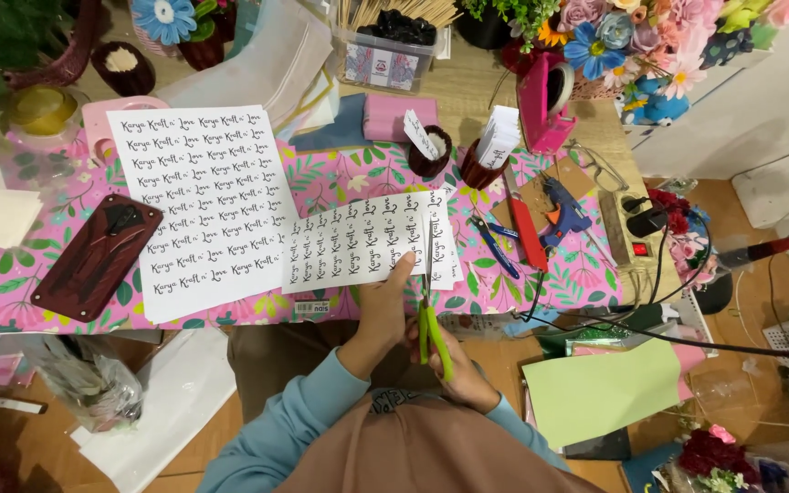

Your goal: The person uses green-handled scissors to cut a sheet of white paper printed with repeated text into smaller rectangular strips. They hold the paper with their left hand and cut along the printed lines, then place the cut pieces into a container on the table.

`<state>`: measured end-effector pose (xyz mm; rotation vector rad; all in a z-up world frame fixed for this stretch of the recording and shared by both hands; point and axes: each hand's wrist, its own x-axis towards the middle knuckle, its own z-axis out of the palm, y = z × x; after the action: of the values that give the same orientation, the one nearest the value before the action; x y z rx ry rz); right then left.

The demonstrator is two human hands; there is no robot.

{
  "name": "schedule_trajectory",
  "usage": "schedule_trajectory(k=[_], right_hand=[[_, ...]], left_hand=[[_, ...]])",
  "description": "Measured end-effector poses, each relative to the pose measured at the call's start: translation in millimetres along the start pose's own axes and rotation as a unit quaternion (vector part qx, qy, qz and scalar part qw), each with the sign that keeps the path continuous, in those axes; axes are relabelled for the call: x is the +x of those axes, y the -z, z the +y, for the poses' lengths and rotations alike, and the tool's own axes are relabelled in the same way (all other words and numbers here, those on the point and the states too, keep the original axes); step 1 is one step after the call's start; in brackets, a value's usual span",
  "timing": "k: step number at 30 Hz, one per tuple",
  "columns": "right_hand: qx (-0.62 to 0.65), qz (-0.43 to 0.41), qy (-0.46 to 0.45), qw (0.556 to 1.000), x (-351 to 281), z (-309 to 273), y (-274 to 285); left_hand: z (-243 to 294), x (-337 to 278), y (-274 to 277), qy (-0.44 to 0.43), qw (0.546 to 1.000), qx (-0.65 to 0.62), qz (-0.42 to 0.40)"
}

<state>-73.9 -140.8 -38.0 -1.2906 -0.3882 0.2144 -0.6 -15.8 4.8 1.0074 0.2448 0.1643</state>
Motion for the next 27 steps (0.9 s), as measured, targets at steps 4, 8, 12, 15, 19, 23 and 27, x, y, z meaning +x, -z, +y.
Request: schedule_trajectory(k=[4,8,12,15,19,23,27], right_hand=[[-0.096,-0.051,-0.052,0.993,-3.4,-13.3,4.4],[-0.077,-0.045,-0.052,0.995,-5.2,-9.6,7.2],[-0.057,-0.032,-0.06,0.996,-6.0,-5.0,8.8],[0.014,-0.017,-0.034,0.999,-5.8,4.3,6.5],[0.055,0.004,-0.032,0.998,-9.1,17.0,9.5],[0.048,0.016,-0.037,0.998,-11.9,23.2,12.1],[0.084,0.029,-0.043,0.995,-15.6,31.8,14.8]], left_hand=[[11.2,1.7,-3.4,0.03,0.997,-0.06,0.027],[15.7,0.3,-3.5,0.013,0.998,-0.055,-0.006],[9.3,1.9,-4.0,0.024,0.998,-0.065,-0.004],[13.7,0.6,-4.1,0.025,0.999,-0.045,-0.016],[10.0,2.1,-3.0,0.005,0.998,-0.057,-0.028],[10.5,3.3,-0.1,0.045,0.997,-0.054,-0.023],[1.3,6.9,3.6,0.014,0.998,-0.053,-0.043]])
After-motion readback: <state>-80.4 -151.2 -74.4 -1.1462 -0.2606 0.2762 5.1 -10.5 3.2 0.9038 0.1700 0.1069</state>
